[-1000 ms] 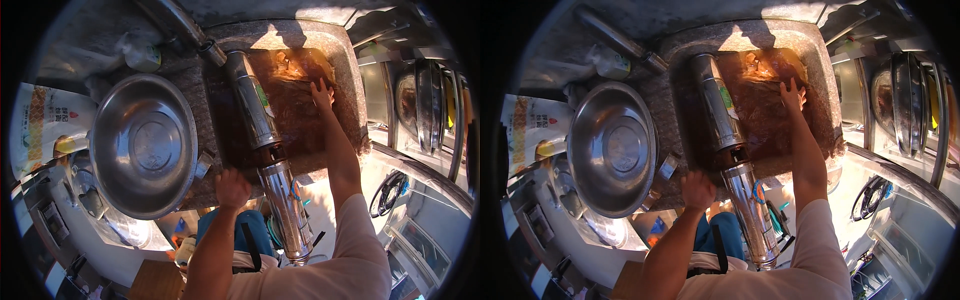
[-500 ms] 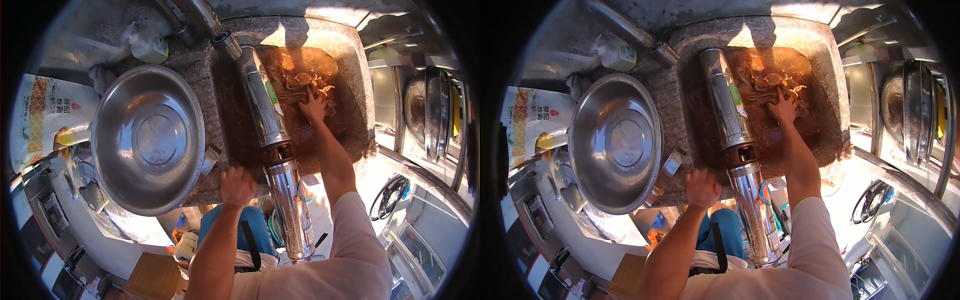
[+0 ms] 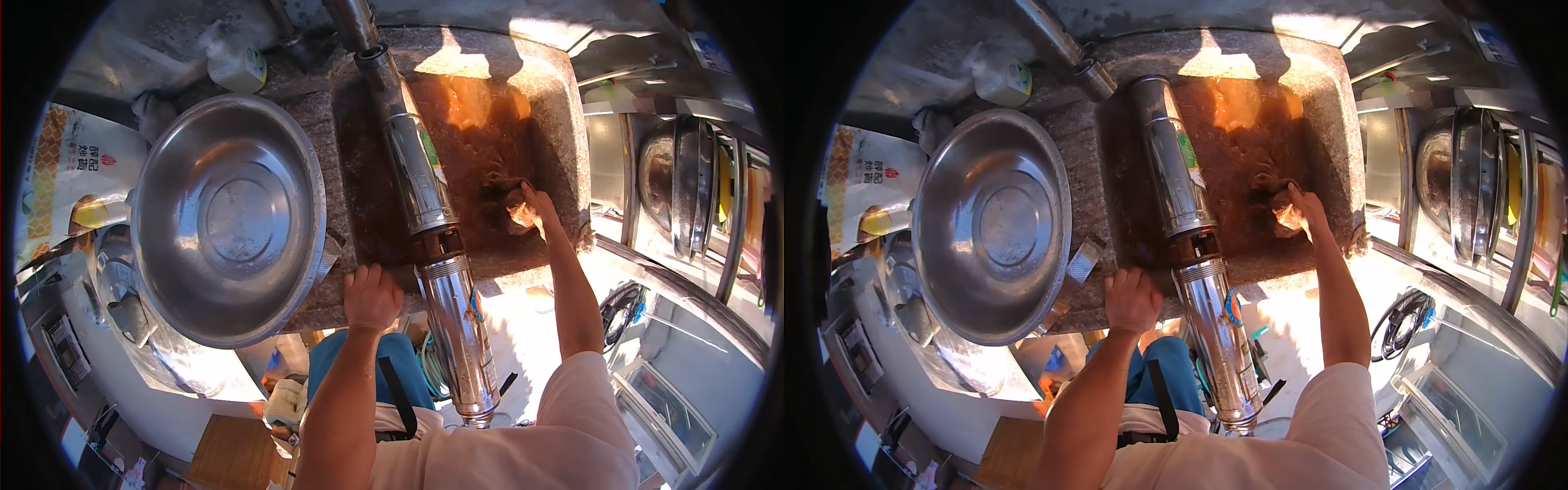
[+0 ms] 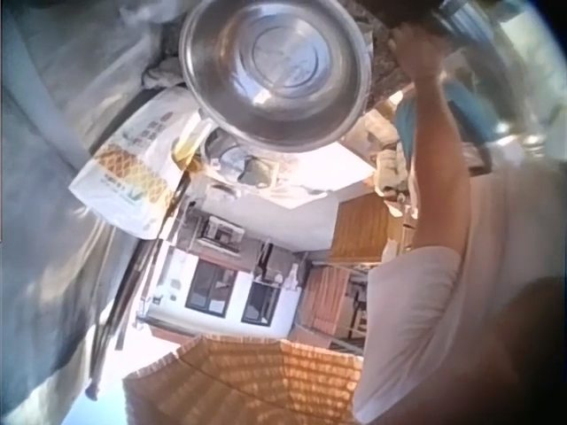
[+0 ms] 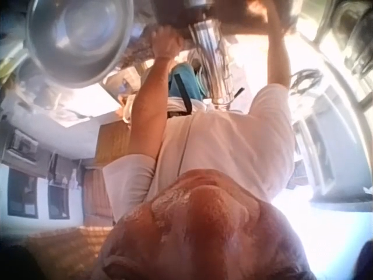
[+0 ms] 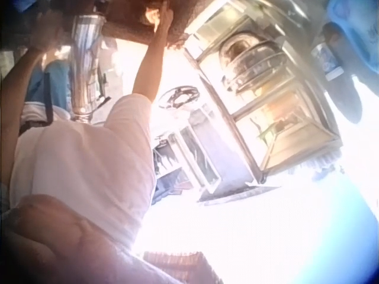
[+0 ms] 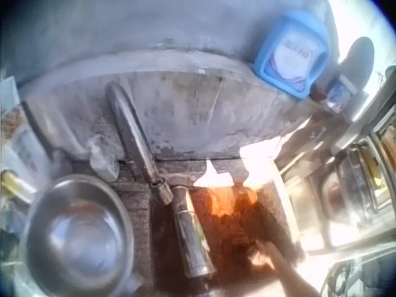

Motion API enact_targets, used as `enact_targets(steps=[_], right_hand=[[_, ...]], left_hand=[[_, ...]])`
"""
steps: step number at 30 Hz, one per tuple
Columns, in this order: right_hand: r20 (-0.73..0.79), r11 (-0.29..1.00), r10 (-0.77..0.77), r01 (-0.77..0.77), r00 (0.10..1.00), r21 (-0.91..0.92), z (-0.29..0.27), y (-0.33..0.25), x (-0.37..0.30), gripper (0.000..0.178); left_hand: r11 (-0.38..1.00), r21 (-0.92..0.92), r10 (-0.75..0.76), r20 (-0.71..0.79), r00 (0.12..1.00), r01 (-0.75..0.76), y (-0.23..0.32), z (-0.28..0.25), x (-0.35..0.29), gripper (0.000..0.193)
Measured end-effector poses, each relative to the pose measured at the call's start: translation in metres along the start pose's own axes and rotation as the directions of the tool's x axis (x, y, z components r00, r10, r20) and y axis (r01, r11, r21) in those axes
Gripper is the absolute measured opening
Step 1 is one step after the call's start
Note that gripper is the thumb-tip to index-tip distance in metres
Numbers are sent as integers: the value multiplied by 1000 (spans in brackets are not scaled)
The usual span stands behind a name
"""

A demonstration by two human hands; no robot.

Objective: The person cleans a submersible water pump in a basin of water using a cloth, then rinses the pump under a running faucet.

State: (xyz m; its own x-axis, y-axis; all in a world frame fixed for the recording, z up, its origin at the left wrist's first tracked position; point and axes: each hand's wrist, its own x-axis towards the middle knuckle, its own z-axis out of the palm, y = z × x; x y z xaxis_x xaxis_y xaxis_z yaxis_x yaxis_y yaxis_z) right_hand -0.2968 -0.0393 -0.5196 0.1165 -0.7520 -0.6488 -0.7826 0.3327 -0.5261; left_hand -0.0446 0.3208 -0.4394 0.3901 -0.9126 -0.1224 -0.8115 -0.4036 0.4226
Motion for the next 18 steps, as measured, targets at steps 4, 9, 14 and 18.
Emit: enact_targets(steps=[4,9,14,18], right_hand=[[256,682,120,108,959,-723,-26,-21,-3,49],[362,285,-404,492,840,-823,53,-79,-17,56],[290,279,-715,640,636,-716,148,-51,32,43],[85,549,-654,549,752,-630,161,-60,31,25]], left_hand=[[1000,7,19,-5,1000,-19,1,-2,-2,15],[1000,26,3,53,999,-4,3,-2,1,15],[996,55,77,-80,994,-73,5,5,3,17],[998,40,41,-74,996,-38,3,-2,1,16]])
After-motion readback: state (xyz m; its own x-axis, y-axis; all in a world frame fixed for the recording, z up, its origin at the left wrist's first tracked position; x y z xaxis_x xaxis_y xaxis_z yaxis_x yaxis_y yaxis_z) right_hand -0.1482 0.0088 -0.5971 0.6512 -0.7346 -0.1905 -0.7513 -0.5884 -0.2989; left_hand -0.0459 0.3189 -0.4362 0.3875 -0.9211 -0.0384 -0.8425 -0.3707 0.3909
